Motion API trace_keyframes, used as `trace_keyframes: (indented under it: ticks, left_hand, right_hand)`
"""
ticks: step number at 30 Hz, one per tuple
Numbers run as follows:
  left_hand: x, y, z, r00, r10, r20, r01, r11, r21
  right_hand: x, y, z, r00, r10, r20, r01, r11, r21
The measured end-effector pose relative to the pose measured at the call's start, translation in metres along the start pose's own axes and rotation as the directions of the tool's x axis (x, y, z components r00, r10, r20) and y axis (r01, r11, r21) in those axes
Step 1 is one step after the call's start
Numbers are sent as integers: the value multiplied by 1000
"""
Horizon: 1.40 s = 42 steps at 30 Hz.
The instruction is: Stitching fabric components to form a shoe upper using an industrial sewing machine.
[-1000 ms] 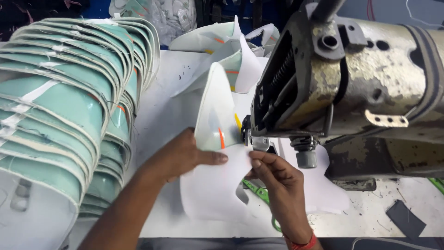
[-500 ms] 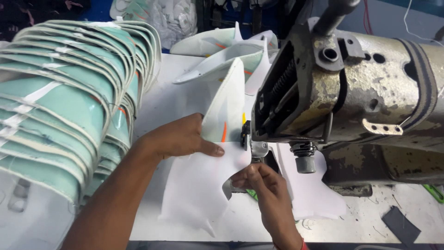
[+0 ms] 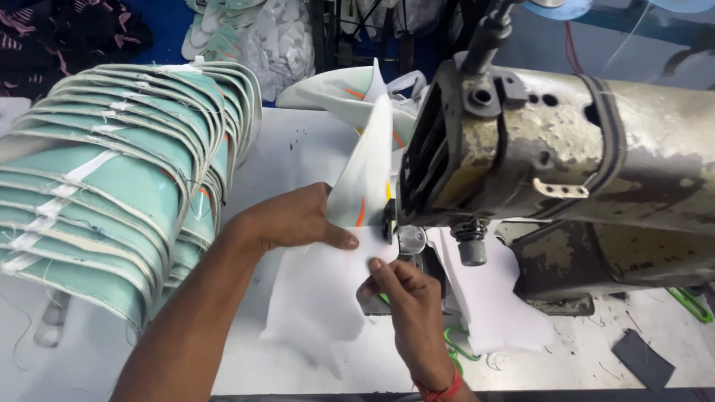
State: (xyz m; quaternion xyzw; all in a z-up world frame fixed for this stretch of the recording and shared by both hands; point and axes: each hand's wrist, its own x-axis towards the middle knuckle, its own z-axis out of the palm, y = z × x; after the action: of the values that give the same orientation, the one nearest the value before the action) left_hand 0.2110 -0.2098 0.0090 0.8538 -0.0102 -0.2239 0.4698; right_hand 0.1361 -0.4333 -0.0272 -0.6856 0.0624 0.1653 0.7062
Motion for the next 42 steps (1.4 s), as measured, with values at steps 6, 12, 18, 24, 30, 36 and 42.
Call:
trace_keyframes:
  ticks: [6,12,18,24,30,36,42]
  left_hand:
    - [1,3,-3,1000,6,29,-9,994,107]
    - [-10,11,-16,991,-84,101,77,994,76]
    - [-39,-22,23,982,172,72,-149,957,-248]
    - [-55,-32,85,996,85,-15,-62,591,-804]
    - [-57,-26,91,997,33,-75,-82,495,-865]
    - [-50,-23,85,996,24,-82,-83,475,-876]
    - [-30,-22,66,997,27,-76,-79,491,-867]
  right_hand:
    - [4,10,3,999,-24,-47,24,1000,-3]
    - [12,10,10,995,-47,-92,57,992,110]
    - [13,15,-4,981,-162,-102,169,984,62]
    - [12,4,-35,998,3,59,2,997,-82]
    - [3,16,-82,966,-96,242,217,810,-545]
    - [-3,-11,-67,976,19,216,115,798,-591]
    - [6,-23,-54,983,-38,178,129,834,-537]
